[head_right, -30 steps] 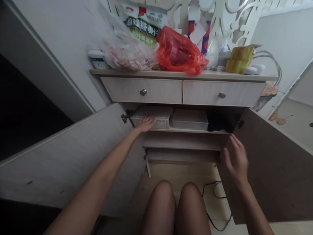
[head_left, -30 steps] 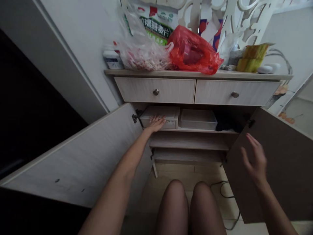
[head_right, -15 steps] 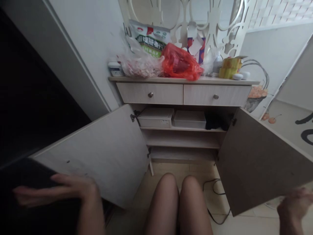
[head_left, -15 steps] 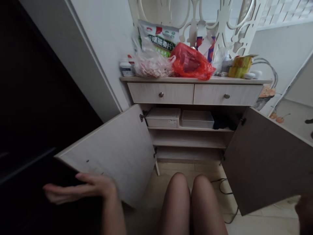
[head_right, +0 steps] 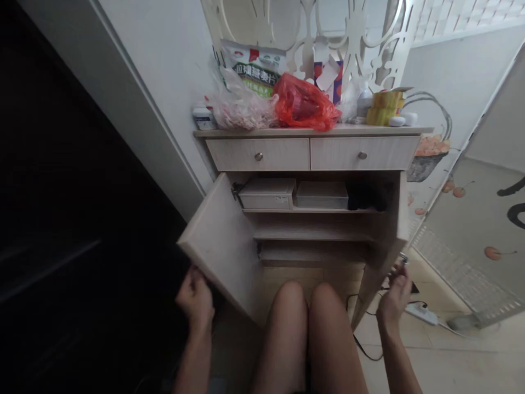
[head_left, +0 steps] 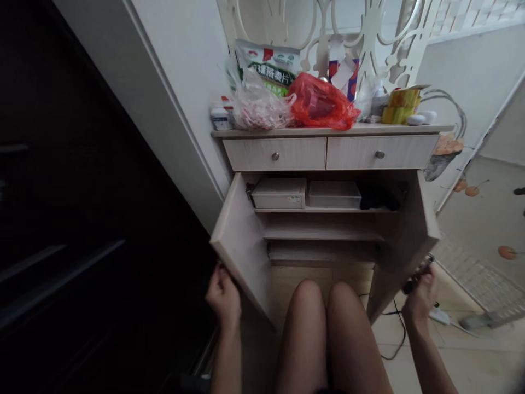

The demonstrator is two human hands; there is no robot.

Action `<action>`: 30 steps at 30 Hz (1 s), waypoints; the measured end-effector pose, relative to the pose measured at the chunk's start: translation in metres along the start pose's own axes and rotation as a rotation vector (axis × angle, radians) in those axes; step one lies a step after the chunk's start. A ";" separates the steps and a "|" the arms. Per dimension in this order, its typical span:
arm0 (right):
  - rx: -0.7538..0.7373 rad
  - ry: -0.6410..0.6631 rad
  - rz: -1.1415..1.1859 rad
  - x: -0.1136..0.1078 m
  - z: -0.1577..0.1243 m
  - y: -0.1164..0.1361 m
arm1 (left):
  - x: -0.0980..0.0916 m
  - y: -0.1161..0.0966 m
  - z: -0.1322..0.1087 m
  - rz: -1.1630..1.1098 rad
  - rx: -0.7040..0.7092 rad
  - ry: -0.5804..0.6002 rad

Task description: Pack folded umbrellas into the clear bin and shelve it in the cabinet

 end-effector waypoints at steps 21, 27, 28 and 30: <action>-0.256 0.454 0.004 0.286 0.042 0.045 | 0.316 -0.093 -0.102 0.276 0.256 0.763; -0.245 0.468 -0.030 0.314 0.054 0.046 | 0.346 -0.097 -0.097 0.314 0.271 0.766; -0.242 0.469 -0.041 0.317 0.056 0.046 | 0.349 -0.097 -0.096 0.319 0.272 0.769; -0.234 0.473 -0.060 0.322 0.059 0.046 | 0.355 -0.098 -0.095 0.325 0.275 0.775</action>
Point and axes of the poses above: each hand's wrist, its own z-axis towards the middle knuckle, its own x-axis out of the palm, y = z × x, the point moved 9 cm from there along z, towards the middle knuckle, and after that the axes turned 3 degrees about -x, right-handed, at the moved point
